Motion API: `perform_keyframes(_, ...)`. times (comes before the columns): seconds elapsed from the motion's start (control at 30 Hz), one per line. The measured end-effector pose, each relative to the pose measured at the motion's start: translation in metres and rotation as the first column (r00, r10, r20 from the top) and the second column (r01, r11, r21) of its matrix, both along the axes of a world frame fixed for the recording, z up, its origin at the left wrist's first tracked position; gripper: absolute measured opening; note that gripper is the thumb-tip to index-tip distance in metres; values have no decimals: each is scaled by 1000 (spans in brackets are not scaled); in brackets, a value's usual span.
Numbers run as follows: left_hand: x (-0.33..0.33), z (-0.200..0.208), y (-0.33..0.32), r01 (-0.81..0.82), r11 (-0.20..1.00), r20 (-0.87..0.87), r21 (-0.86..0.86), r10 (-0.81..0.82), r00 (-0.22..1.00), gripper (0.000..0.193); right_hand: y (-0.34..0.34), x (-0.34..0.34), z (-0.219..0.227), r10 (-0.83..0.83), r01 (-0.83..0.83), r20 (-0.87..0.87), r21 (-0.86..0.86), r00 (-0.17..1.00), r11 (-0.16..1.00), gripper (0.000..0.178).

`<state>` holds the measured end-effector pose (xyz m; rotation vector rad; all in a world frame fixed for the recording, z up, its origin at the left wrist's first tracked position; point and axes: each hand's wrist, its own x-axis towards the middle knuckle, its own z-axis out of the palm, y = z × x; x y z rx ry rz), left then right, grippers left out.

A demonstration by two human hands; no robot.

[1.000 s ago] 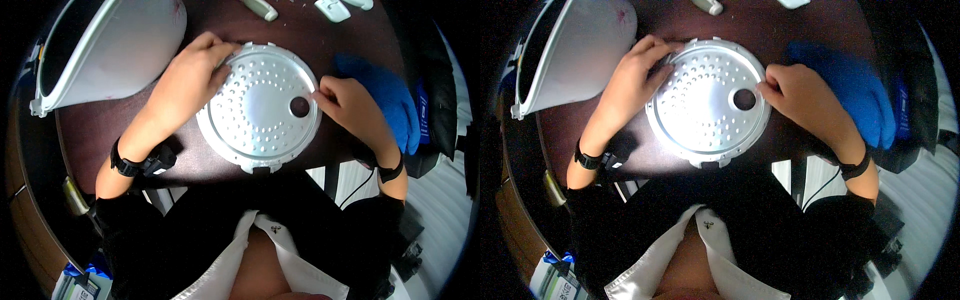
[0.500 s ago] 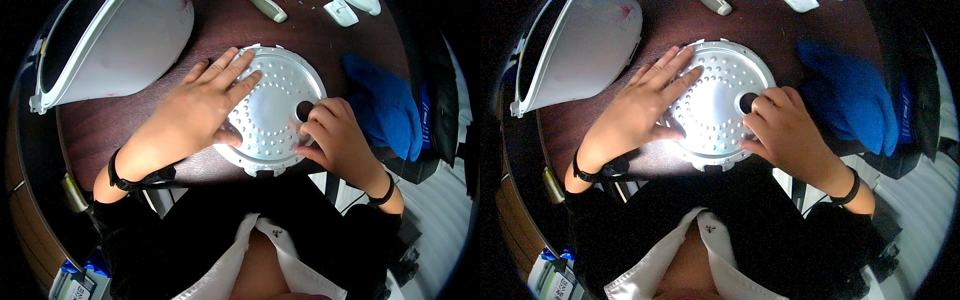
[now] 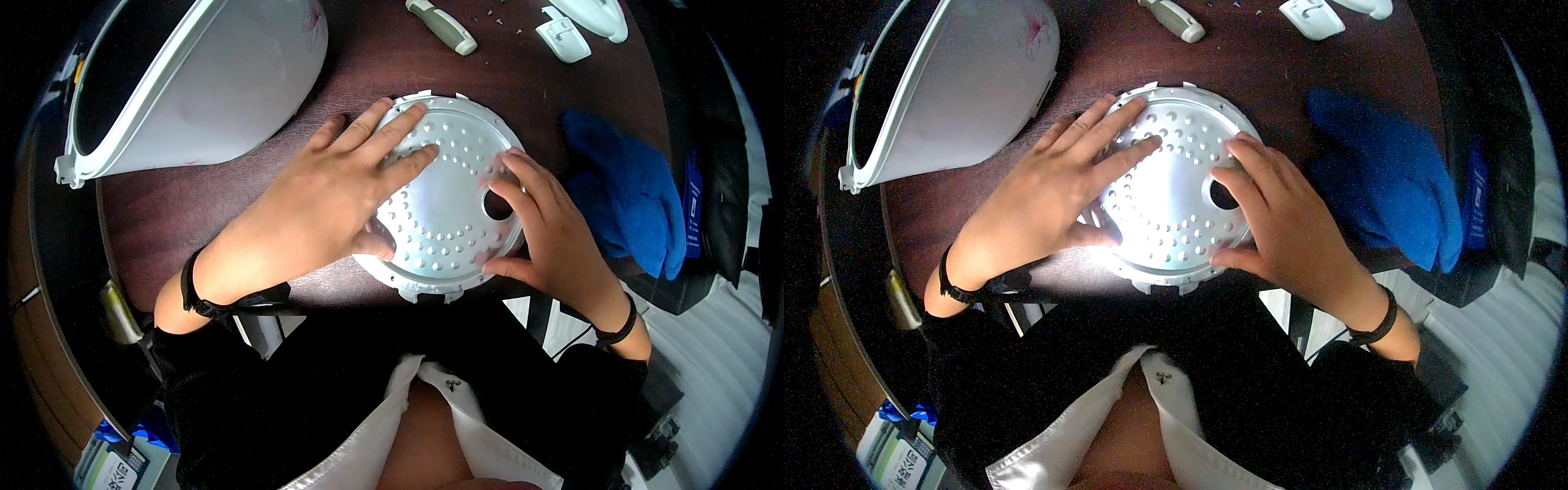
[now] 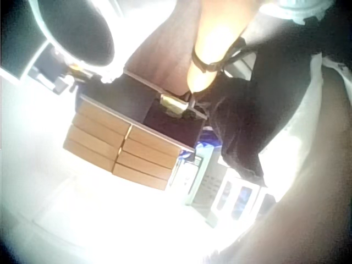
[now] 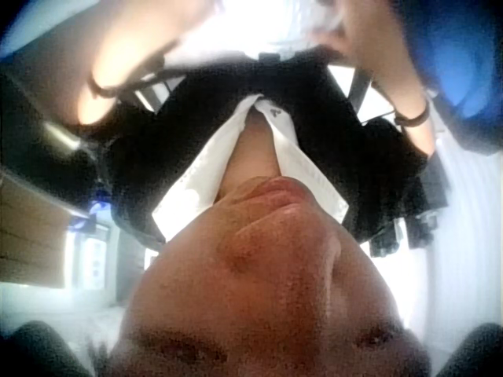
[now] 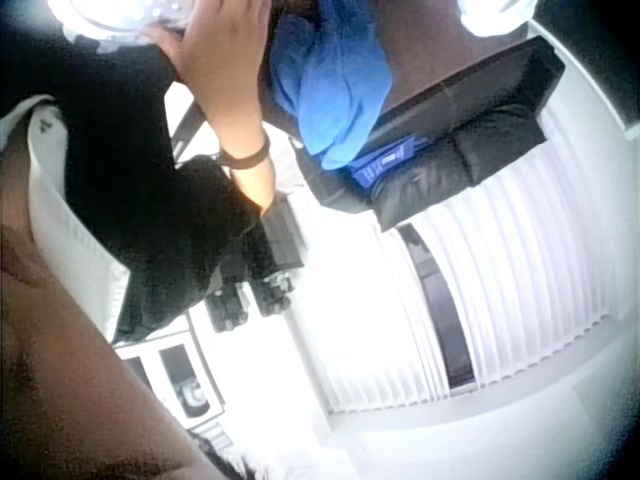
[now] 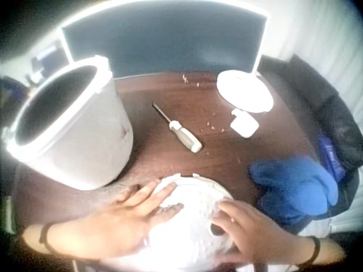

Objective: The person assembles a white rice cooker by inserting a rubber gasket into the lid frame, wiping the cooker rim with a blue cloth, and fitting a perforated metal tray into the lid. The person handles the cooker body, lid frame, gasket, cloth, and tray on a wooden table.

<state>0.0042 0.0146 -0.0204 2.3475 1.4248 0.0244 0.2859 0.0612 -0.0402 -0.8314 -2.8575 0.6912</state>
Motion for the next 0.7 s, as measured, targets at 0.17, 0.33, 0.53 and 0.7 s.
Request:
perform_keyframes(0.17, 5, 8, -1, 21, 1000, -43, -12, -21, 999, 111, 1, 4, 8, 0, 0, -1, -12, 1000, 1000, 81)
perform_keyframes(0.33, 7, 13, 0, 45, 998, -77, -44, -49, 996, 116, 2, 5, 8, 20, -20, -6, -16, 1000, 1000, 81)
perform_keyframes(0.53, 4, 16, -7, 103, 995, -71, -9, -104, 992, 116, 11, 1, 18, 51, -51, -44, 15, 998, 999, 74)
perform_keyframes(0.7, 3, 17, -22, 228, 973, 38, 22, -229, 973, 60, 42, -18, 9, -51, 80, -201, 142, 978, 987, 55)
